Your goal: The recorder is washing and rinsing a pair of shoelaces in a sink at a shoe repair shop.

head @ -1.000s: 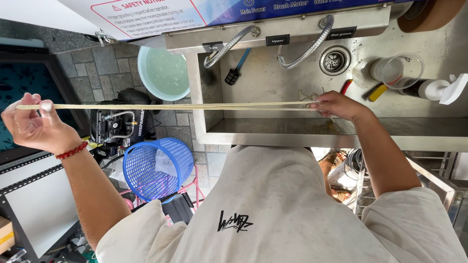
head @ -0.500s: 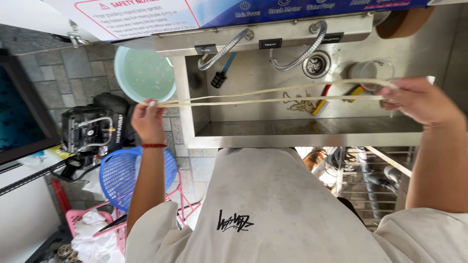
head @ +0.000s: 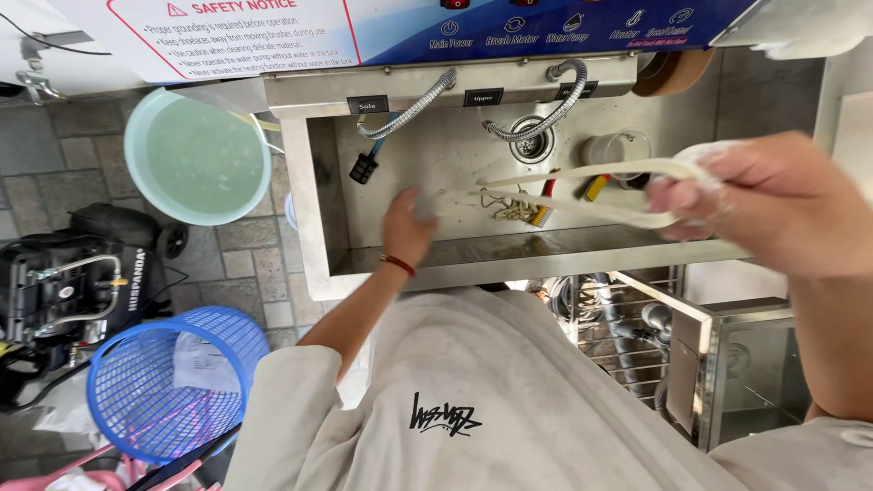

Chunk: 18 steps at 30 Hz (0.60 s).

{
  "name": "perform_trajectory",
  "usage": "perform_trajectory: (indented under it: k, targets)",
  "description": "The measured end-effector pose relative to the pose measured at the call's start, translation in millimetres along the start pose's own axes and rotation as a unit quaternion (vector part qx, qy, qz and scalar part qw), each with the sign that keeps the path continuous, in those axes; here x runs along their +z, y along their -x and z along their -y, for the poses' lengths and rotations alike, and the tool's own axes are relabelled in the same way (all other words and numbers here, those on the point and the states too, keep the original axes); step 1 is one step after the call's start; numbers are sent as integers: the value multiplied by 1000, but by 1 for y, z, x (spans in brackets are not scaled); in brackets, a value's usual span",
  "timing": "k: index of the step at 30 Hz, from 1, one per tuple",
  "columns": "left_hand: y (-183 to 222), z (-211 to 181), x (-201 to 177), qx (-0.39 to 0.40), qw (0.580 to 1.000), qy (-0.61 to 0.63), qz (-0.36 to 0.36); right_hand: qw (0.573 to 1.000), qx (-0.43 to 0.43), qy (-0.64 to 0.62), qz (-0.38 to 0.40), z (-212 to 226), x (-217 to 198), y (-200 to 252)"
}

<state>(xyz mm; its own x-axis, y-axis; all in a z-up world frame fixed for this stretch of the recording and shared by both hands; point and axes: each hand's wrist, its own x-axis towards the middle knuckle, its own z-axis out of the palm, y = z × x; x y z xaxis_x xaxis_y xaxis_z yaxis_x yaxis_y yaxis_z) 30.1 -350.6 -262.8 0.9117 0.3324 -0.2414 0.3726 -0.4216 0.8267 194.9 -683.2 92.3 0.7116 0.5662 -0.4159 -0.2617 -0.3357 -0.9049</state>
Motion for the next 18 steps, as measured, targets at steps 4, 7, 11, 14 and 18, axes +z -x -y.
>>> perform_trajectory:
  k: [4, 7, 11, 14, 18]
  targets:
    - [-7, -113, -11, 270, 956, 108, 47, 998, 55, 14, -3, 21, 40, -9]
    - [-36, -126, 0, 343, 881, 195, 263, 994, 72, 10, 86, 29, 35, -18]
    - [-43, -178, -25, 338, 851, 190, 353, 985, 75, 116, 107, 36, 15, -21]
    - [-25, -184, -15, 331, 903, 157, 227, 986, 76, 117, 89, 43, 15, -19]
    - [31, -80, 65, 161, 964, 155, 146, 995, 79, 45, 50, 43, 23, -13]
